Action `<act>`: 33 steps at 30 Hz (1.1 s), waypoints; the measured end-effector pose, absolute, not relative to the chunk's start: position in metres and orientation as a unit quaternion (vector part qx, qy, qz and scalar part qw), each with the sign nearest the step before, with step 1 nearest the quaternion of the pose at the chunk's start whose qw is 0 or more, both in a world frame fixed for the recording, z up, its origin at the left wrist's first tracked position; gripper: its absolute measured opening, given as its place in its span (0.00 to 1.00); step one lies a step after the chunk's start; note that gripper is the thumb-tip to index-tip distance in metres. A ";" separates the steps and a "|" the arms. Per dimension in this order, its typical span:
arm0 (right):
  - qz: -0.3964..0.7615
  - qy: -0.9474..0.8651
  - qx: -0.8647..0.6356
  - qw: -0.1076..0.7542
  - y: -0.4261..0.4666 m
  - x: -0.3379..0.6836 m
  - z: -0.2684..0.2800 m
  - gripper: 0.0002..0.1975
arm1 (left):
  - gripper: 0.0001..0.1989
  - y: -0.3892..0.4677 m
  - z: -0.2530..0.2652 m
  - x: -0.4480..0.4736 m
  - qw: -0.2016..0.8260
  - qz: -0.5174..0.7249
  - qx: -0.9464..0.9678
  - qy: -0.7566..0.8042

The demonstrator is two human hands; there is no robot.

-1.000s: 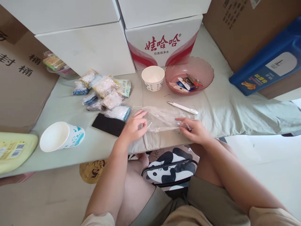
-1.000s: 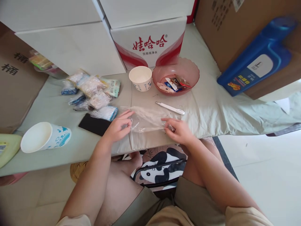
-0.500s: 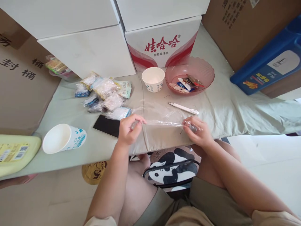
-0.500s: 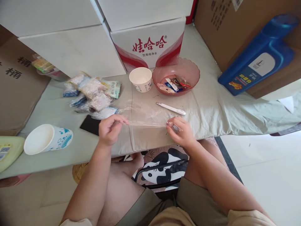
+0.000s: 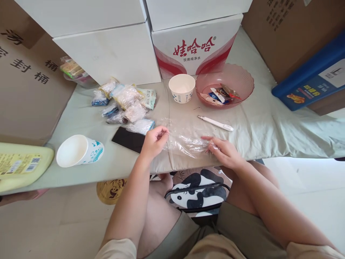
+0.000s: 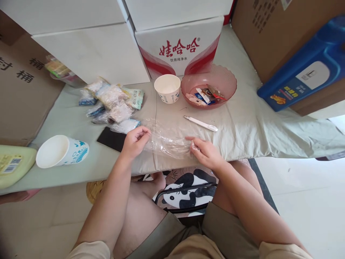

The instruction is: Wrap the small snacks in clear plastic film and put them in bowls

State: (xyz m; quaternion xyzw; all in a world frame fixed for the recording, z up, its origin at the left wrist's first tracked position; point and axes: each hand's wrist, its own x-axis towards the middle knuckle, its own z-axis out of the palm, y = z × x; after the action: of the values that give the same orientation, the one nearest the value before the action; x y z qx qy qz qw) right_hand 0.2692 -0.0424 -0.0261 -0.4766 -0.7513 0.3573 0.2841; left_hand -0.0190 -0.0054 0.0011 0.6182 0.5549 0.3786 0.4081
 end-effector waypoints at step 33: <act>0.155 -0.886 -0.415 0.133 -0.086 0.272 -0.002 0.12 | 0.20 0.014 -0.024 0.015 0.088 0.242 0.697 0.669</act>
State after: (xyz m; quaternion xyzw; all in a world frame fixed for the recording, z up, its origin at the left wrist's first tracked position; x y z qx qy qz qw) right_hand 0.2725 -0.0856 -0.0016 -0.4153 -0.8865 0.1549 0.1330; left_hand 0.0154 0.0143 -0.0236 0.6971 0.6694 0.2415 0.0875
